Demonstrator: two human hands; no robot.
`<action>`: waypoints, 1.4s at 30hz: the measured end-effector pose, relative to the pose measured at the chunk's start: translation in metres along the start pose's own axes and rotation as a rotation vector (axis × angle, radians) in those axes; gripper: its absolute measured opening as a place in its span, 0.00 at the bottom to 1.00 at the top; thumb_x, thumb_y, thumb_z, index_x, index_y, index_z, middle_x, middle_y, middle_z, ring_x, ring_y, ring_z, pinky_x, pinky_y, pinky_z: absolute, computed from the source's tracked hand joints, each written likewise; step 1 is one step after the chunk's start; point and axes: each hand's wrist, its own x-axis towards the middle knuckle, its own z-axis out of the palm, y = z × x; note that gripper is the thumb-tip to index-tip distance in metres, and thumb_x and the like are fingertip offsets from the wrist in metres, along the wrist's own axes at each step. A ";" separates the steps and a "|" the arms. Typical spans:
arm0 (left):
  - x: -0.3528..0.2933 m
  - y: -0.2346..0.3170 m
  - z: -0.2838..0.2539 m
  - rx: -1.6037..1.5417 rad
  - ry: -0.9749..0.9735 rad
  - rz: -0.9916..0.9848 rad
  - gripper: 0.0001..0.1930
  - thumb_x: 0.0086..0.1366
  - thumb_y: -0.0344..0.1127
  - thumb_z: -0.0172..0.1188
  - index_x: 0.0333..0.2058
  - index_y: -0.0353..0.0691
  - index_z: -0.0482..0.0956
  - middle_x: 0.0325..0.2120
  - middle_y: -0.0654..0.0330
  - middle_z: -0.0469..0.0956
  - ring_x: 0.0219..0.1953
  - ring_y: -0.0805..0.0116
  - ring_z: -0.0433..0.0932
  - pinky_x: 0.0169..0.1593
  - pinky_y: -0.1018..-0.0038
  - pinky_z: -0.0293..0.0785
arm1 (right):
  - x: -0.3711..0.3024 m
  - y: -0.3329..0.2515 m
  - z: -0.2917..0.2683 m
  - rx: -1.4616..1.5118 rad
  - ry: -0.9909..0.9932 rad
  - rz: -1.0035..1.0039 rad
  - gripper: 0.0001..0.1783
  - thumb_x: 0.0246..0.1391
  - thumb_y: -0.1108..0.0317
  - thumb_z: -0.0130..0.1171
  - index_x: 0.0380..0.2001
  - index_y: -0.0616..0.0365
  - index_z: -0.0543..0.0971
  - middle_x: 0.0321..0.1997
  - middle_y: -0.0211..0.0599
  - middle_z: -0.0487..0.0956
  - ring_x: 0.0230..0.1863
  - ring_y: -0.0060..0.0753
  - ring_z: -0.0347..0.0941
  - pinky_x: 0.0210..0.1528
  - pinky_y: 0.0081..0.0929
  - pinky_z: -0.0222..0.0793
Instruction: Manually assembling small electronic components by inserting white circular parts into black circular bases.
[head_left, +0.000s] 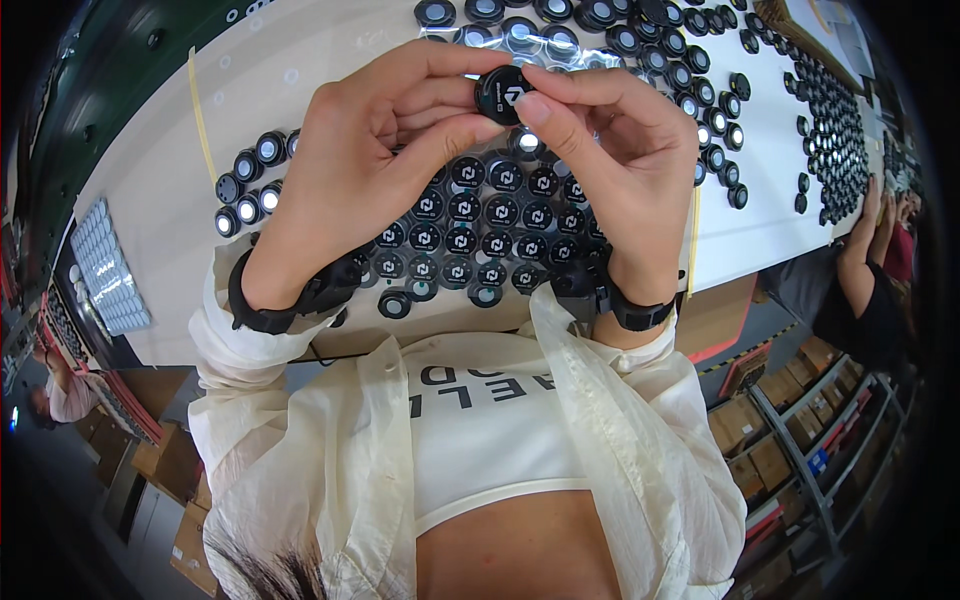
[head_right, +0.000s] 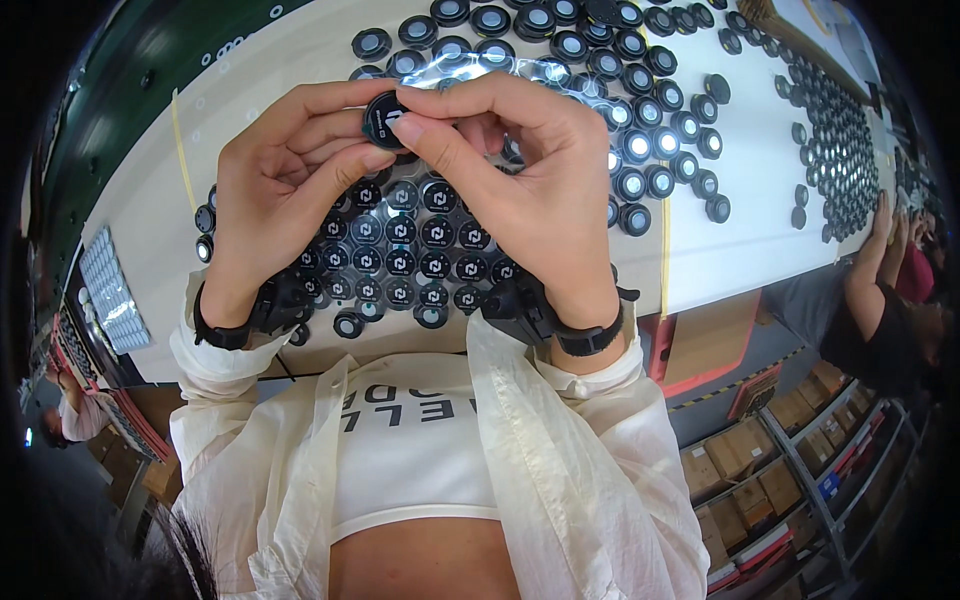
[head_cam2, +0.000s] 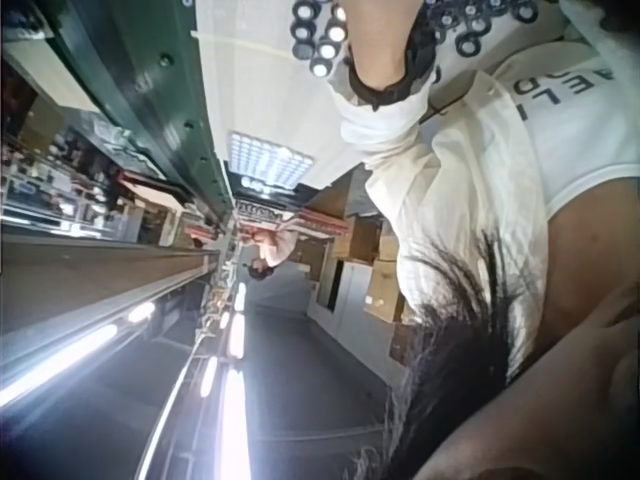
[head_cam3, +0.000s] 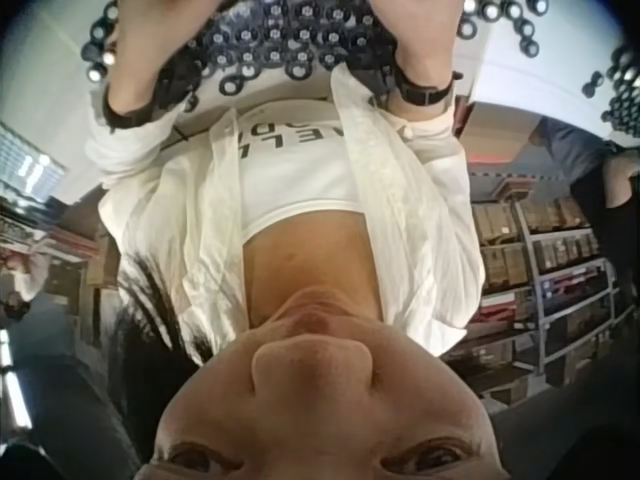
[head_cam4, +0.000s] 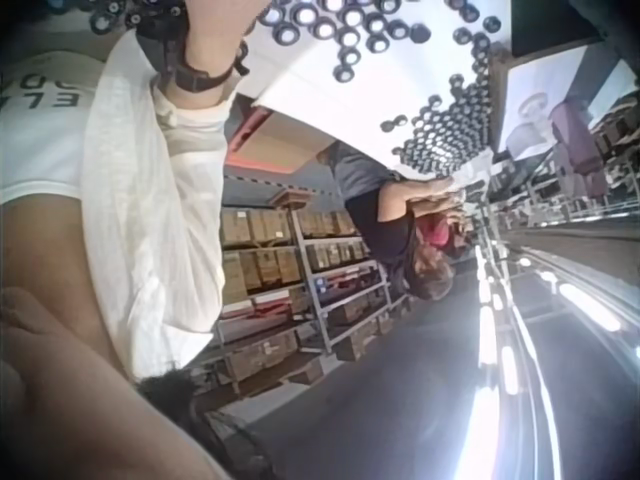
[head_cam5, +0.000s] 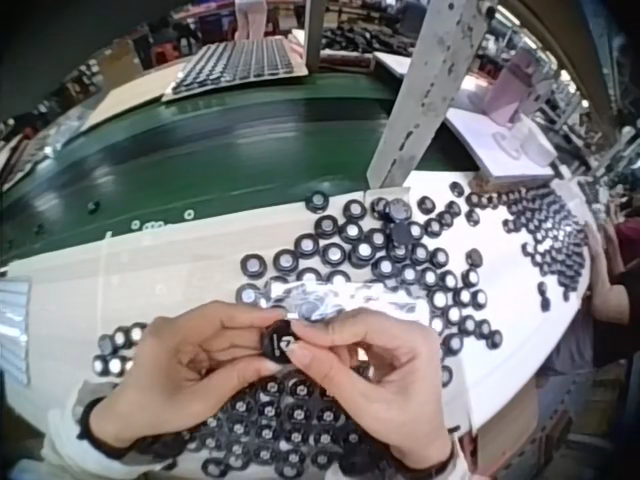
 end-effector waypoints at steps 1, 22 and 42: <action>0.000 0.000 0.000 0.020 0.003 0.001 0.20 0.65 0.19 0.57 0.56 0.27 0.70 0.45 0.49 0.81 0.47 0.67 0.81 0.52 0.76 0.79 | 0.000 0.000 0.000 0.002 -0.001 0.001 0.08 0.50 0.74 0.70 0.36 0.62 0.86 0.24 0.22 0.78 0.25 0.09 0.63 0.26 0.12 0.55; 0.138 0.009 -0.089 0.977 0.118 0.041 0.12 0.55 0.31 0.61 0.38 0.32 0.82 0.34 0.46 0.82 0.40 0.47 0.79 0.46 0.62 0.77 | -0.021 -0.021 -0.016 -0.484 -0.166 -0.125 0.29 0.54 0.74 0.61 0.60 0.61 0.70 0.51 0.50 0.75 0.40 0.45 0.75 0.47 0.34 0.71; 0.152 -0.006 -0.016 1.139 -0.207 0.390 0.16 0.56 0.34 0.63 0.44 0.37 0.78 0.39 0.46 0.78 0.45 0.48 0.76 0.50 0.62 0.72 | -0.042 -0.021 -0.096 -0.916 -0.122 0.244 0.15 0.46 0.81 0.66 0.39 0.60 0.78 0.35 0.42 0.78 0.35 0.40 0.76 0.37 0.32 0.73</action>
